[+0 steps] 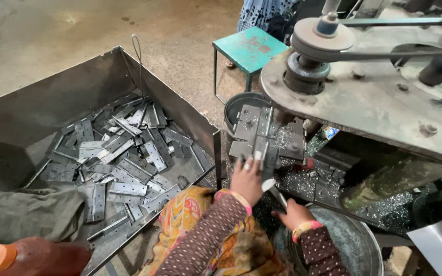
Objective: The person sits on the floor and repeatedly picks up metal plates from a bin, places them into a press machine, and operates the lever to process them. The person then removes the processed plates and places them back into the bin.
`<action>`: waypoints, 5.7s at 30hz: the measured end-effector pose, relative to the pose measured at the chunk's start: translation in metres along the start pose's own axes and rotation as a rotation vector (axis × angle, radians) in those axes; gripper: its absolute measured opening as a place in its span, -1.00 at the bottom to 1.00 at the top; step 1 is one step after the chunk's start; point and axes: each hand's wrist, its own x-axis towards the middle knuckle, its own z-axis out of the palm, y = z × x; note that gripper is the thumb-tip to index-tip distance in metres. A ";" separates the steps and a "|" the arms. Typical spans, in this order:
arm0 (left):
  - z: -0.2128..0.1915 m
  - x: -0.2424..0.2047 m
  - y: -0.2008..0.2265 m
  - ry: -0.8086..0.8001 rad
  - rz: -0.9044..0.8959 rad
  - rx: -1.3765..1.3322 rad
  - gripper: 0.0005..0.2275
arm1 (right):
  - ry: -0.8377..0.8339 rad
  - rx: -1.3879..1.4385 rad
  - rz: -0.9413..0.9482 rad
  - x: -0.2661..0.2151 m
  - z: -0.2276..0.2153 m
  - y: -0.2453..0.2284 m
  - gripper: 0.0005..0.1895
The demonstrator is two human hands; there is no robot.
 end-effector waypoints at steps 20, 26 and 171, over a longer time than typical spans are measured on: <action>0.028 0.041 -0.010 0.115 -0.108 -0.164 -0.77 | 0.047 0.094 0.056 -0.012 0.085 0.026 -0.28; 0.045 0.066 -0.010 0.046 -0.043 -0.075 -0.74 | 0.029 -0.068 0.015 0.032 0.030 0.022 -0.29; 0.051 0.063 -0.005 0.186 -0.117 -0.018 -0.62 | 0.094 0.050 -0.067 0.004 0.047 0.020 -0.36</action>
